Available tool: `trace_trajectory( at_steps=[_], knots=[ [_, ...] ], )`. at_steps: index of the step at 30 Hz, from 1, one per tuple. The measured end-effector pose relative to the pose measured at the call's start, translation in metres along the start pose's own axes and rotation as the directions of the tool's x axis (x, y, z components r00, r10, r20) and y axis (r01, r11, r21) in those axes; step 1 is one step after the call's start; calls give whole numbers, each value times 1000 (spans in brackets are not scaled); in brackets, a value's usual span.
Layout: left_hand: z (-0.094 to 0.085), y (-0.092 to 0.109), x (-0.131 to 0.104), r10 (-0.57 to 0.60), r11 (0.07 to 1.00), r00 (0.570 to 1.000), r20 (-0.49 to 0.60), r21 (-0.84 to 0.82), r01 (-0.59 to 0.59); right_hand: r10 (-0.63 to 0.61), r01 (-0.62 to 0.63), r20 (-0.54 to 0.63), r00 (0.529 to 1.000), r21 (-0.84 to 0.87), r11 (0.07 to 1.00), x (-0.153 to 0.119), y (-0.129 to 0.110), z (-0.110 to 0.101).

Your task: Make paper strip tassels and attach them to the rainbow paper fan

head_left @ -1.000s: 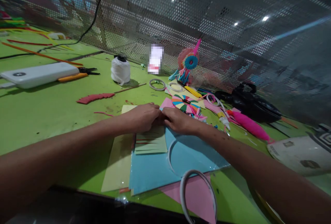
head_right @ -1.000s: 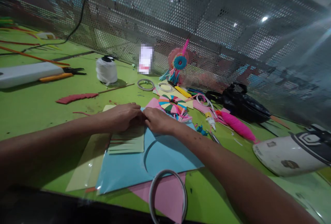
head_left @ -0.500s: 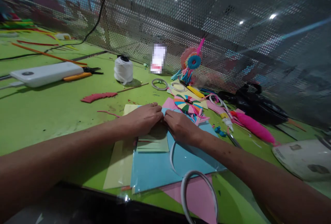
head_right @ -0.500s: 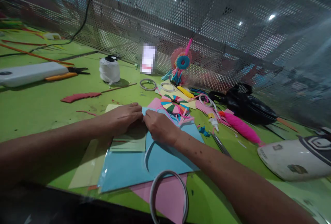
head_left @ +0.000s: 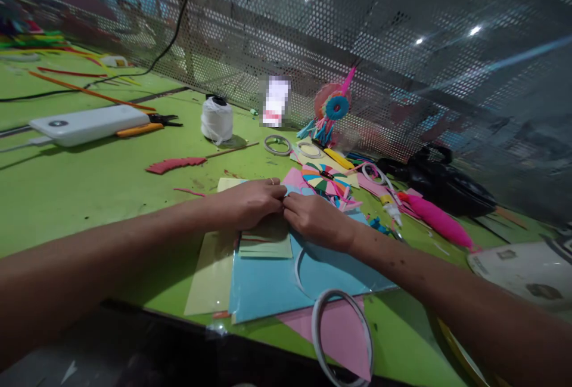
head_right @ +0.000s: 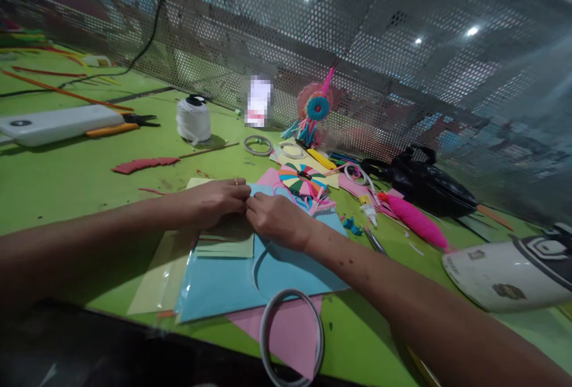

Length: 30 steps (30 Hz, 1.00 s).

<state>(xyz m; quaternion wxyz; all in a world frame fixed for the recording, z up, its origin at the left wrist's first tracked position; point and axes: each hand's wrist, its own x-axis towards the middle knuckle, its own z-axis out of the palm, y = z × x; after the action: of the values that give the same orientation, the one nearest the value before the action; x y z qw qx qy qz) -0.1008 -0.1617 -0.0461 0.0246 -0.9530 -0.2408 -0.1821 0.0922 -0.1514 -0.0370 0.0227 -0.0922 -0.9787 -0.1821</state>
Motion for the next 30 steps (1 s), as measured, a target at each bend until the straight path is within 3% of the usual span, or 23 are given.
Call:
trace_trajectory(
  at_steps=[8, 15, 19, 22, 27, 28, 30],
  knots=[
    [5, -4, -5, -261, 951, 965, -5, -174, 256, 20, -28, 108, 994, 75, 997, 2, 3, -6],
    [12, -4, -5, -302, 940, 953, 5, -166, 298, 123, -156, 205, 971, 157, 975, -2, 2, -22],
    [12, -4, -7, -243, 962, 970, -10, -133, 239, 167, -228, 216, 962, 298, 927, 0, 7, -25],
    [9, 0, -5, -146, 989, 989, -4, -16, 146, 261, -316, 180, 948, 474, 822, 4, 15, -17],
    [-1, 11, -2, 56, 971, 996, 69, 230, -71, 499, -604, 349, 793, 549, 578, 19, 23, -3],
    [-2, 13, -1, 75, 960, 994, 80, 265, -94, 507, -624, 370, 779, 537, 567, 21, 23, -1],
    [-2, 15, -1, 83, 945, 992, 93, 308, -108, 479, -609, 378, 792, 526, 593, 23, 23, 0]
  ],
)
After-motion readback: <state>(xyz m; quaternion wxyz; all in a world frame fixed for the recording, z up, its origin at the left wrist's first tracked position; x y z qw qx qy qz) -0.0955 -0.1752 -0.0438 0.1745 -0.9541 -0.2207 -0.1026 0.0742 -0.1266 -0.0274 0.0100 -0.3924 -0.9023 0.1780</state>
